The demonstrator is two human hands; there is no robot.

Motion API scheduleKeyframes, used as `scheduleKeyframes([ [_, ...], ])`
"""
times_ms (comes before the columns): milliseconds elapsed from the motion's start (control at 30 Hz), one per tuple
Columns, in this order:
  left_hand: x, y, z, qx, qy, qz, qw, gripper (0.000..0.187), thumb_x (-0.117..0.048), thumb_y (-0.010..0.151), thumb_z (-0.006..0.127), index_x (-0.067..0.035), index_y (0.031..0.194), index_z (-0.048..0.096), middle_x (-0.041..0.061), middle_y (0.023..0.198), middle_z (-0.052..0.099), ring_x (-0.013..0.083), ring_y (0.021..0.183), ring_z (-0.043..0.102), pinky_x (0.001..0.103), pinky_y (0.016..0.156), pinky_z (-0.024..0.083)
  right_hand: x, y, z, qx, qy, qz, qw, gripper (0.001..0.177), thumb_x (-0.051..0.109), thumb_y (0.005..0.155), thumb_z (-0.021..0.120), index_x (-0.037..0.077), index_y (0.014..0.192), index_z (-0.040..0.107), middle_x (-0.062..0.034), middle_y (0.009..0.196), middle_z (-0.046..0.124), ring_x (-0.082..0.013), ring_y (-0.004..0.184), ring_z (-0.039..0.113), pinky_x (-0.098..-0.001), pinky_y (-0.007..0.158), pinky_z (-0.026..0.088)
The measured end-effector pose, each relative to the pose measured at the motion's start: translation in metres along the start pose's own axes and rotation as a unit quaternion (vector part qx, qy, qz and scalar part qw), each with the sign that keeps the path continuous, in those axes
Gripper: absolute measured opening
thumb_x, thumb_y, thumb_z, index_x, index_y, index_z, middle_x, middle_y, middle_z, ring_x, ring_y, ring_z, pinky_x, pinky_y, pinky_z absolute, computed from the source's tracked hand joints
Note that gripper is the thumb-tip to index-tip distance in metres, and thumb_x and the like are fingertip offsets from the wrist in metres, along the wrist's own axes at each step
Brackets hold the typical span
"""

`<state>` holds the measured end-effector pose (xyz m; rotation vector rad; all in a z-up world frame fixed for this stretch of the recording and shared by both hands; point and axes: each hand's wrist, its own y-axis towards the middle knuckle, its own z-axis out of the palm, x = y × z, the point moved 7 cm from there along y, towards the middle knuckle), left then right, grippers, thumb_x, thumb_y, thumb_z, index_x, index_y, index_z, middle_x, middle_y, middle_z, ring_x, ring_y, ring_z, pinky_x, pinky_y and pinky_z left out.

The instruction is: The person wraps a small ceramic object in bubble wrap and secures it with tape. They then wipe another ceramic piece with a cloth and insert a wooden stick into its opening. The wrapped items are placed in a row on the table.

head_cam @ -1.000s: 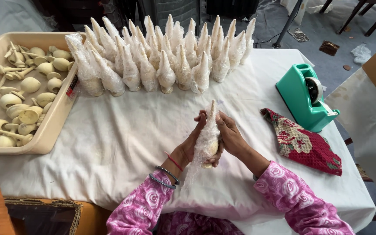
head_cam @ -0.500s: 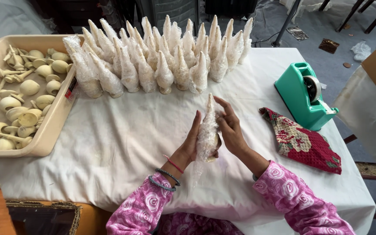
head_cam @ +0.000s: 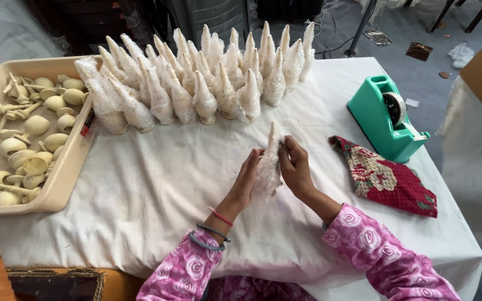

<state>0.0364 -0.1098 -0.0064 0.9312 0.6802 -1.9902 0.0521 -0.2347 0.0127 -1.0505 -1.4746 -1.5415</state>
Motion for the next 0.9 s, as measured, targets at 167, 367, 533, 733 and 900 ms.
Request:
scheduleKeyframes([
  [167, -0.010, -0.003, -0.006, -0.074, 0.178, 0.237, 0.952, 0.042, -0.036, 0.100, 0.074, -0.002, 0.121, 0.058, 0.008, 0.102, 0.066, 0.0127, 0.085, 0.064, 0.032, 0.068, 0.057, 0.008, 0.003, -0.003, -0.043, -0.030, -0.044, 0.998, 0.005, 0.003, 0.106, 0.056, 0.000, 0.108, 0.059, 0.0028, 0.090, 0.056, -0.0029, 0.084, 0.050, -0.0205, 0.073, 0.044],
  [367, -0.043, -0.026, 0.008, -0.042, -0.018, 0.134, 0.990, 0.033, -0.030, 0.098, 0.069, -0.002, 0.114, 0.061, 0.009, 0.084, 0.067, 0.0148, 0.057, 0.062, 0.031, 0.048, 0.052, 0.021, 0.009, 0.011, 0.083, 0.177, 0.064, 0.979, 0.015, 0.013, 0.105, 0.065, -0.001, 0.110, 0.068, -0.0014, 0.095, 0.068, -0.0062, 0.083, 0.059, -0.0231, 0.073, 0.051],
  [533, -0.029, -0.024, -0.002, 0.043, -0.050, 0.043, 0.997, 0.045, -0.046, 0.098, 0.057, -0.003, 0.112, 0.057, 0.014, 0.082, 0.066, 0.0186, 0.052, 0.061, 0.028, 0.042, 0.046, 0.028, 0.003, 0.026, 0.217, 0.311, 0.132, 0.916, 0.024, 0.018, 0.108, 0.068, -0.004, 0.117, 0.067, -0.0068, 0.100, 0.071, -0.0138, 0.085, 0.065, -0.0314, 0.069, 0.053],
  [733, -0.016, -0.029, 0.018, 0.269, -0.206, -0.067, 0.939, 0.054, -0.049, 0.101, 0.057, 0.002, 0.119, 0.057, 0.022, 0.082, 0.064, 0.0220, 0.049, 0.056, 0.031, 0.047, 0.045, 0.047, 0.010, 0.029, 0.268, 0.204, 0.159, 0.928, 0.057, 0.024, 0.092, 0.071, 0.008, 0.142, 0.050, -0.0042, 0.126, 0.064, -0.0137, 0.119, 0.061, -0.0361, 0.105, 0.049],
  [900, -0.033, -0.032, 0.020, 0.141, -0.106, -0.033, 0.984, 0.062, -0.048, 0.096, 0.060, -0.011, 0.145, 0.051, 0.016, 0.080, 0.063, 0.0185, 0.048, 0.055, 0.028, 0.045, 0.046, 0.044, 0.028, 0.001, 0.119, -0.172, 0.023, 0.978, 0.060, 0.018, 0.082, 0.085, 0.005, 0.131, 0.054, -0.0077, 0.130, 0.055, -0.0233, 0.126, 0.052, -0.0419, 0.099, 0.045],
])
